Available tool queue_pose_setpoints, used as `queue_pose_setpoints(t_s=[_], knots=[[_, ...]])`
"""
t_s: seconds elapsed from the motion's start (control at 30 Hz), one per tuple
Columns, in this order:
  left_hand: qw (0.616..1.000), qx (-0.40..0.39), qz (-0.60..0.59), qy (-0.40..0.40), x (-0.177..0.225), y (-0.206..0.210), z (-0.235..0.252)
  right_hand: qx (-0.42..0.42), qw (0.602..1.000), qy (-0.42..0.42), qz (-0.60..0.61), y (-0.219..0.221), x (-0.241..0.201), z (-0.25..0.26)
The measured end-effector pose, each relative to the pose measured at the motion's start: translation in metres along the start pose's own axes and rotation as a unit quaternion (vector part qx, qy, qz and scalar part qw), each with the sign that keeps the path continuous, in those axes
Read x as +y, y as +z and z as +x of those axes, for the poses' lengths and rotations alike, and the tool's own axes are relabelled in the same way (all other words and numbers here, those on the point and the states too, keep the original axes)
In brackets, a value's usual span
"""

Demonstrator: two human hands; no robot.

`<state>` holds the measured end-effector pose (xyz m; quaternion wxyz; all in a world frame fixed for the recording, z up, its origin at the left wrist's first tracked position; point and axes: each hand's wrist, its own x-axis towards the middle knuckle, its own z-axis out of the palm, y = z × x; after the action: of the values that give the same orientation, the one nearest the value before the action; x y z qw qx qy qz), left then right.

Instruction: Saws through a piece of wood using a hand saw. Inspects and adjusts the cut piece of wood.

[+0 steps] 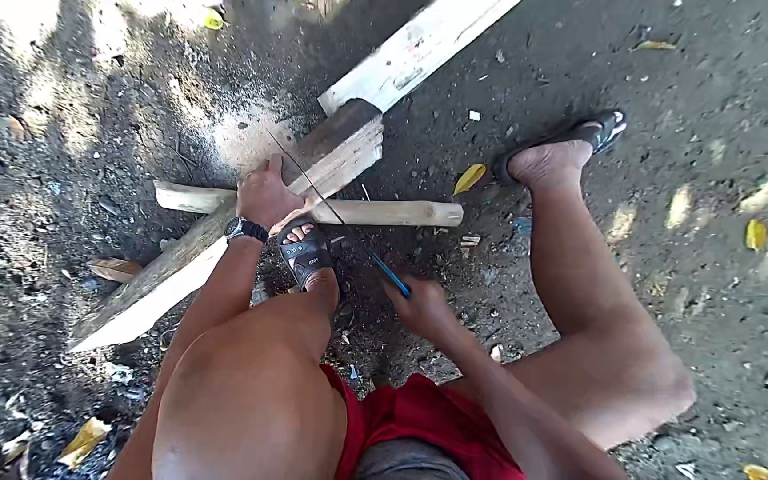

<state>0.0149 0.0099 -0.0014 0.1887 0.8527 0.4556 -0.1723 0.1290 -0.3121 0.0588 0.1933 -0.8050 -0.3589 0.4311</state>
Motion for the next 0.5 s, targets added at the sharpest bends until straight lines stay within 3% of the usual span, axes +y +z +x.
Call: queue_pose_setpoints(t_s=[0.07, 0.13, 0.27, 0.4, 0.47, 0.5], knots=[[1.000, -0.011, 0.001, -0.010, -0.001, 0.003, -0.001, -0.019, 1.000, -0.008, 0.013, 0.022, -0.028, 0.086], [1.000, -0.018, 0.005, -0.015, -0.001, -0.001, 0.004, -0.015, 0.999, 0.000, 0.041, 0.027, -0.055, 0.121], [1.000, -0.015, 0.003, -0.018, 0.002, -0.004, 0.001, 0.018, 0.998, -0.020, 0.052, 0.019, -0.022, 0.043], [1.000, -0.015, -0.009, -0.006, 0.000, 0.000, 0.000, 0.053, 0.998, 0.016, 0.003, -0.001, 0.050, -0.109], [0.996, 0.075, 0.000, 0.040, -0.001, 0.001, -0.018, 0.076, 0.997, 0.020, -0.005, -0.007, 0.049, -0.138], [0.985, 0.156, 0.035, 0.071, 0.003, -0.007, -0.036, 0.071, 0.997, 0.013, -0.010, -0.007, 0.040, -0.123]])
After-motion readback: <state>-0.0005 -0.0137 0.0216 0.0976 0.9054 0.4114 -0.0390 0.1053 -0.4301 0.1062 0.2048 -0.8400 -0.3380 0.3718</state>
